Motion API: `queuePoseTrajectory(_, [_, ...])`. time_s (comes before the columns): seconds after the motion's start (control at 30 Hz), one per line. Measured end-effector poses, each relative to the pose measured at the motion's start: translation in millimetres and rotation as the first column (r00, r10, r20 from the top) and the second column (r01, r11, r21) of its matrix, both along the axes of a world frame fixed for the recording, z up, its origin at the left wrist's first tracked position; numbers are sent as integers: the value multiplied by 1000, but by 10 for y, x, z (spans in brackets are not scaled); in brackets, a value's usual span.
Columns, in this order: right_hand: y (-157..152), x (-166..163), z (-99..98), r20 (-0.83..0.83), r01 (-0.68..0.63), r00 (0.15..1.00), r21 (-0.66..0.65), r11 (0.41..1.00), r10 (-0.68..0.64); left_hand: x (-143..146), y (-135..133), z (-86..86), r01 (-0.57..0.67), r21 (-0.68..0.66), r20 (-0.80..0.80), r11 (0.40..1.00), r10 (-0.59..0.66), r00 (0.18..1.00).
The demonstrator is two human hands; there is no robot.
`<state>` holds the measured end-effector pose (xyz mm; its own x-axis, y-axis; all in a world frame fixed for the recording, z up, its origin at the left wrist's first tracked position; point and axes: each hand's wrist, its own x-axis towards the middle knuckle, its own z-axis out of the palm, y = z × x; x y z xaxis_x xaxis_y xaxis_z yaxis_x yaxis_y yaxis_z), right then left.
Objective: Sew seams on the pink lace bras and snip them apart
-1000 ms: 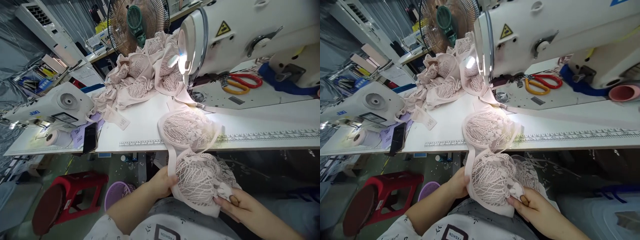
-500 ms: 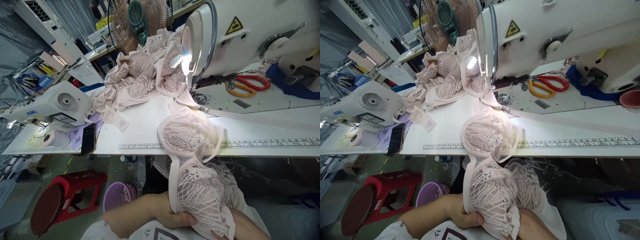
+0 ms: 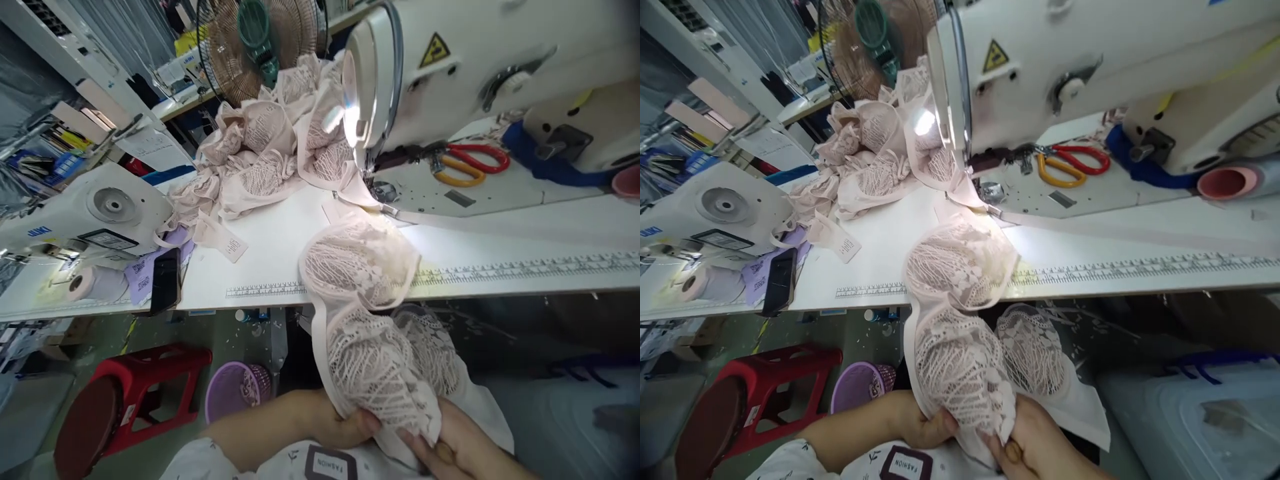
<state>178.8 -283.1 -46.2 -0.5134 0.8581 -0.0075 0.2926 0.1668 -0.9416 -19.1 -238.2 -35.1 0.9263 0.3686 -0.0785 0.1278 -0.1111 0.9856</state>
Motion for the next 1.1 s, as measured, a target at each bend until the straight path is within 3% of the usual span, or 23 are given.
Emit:
queuePoseTrajectory(0.13, [138, -93, 156, -89, -33, 995, 73, 997, 40, -22, 12, 10, -130, 102, -32, 986, 134, 991])
queuePoseTrajectory(0.23, [194, -21, 148, -44, 0, 999, 148, 989, 6, -35, 46, 24, -298, 124, -31, 946, 304, 952])
queuePoseTrajectory(0.3, [214, 72, 127, 14, 16, 1000, 105, 994, -17, -44, 64, 26, -403, 115, -28, 908, 409, 912])
queuePoseTrajectory(0.43, [312, 224, 144, 86, -21, 996, -83, 996, 29, -73, 72, 5, -551, -36, -82, 834, 547, 833])
queuePoseTrajectory(0.53, [420, 266, 181, 87, -28, 995, -108, 994, 38, -102, 77, -16, -617, -215, -153, 757, 598, 787])
queuePoseTrajectory(0.63, [469, 255, 173, 179, 0, 984, 98, 995, -17, -101, 73, -32, -661, -323, -212, 677, 629, 748])
queuePoseTrajectory(0.77, [420, 209, 104, 327, 21, 934, 352, 936, -145, -68, 39, -50, -741, -418, -311, 525, 684, 660])
queuePoseTrajectory(0.83, [391, 222, 85, 333, -6, 933, 390, 921, -135, -89, 41, -44, -731, -442, -327, 520, 665, 671])
queuePoseTrajectory(0.9, [377, 267, 92, 329, -97, 943, 388, 917, -40, -158, 78, -23, -665, -449, -329, 597, 581, 744])
queuePoseTrajectory(0.97, [367, 312, 121, 347, -284, 923, 315, 906, 169, -259, 159, 11, -563, -484, -277, 670, 493, 825])
queuePoseTrajectory(1.03, [343, 316, 147, 389, -461, 847, 201, 864, 361, -358, 279, 64, -515, -565, -163, 645, 524, 836])
queuePoseTrajectory(1.1, [300, 269, 144, 459, -541, 772, 111, 834, 440, -420, 426, 141, -545, -647, -59, 533, 678, 733])
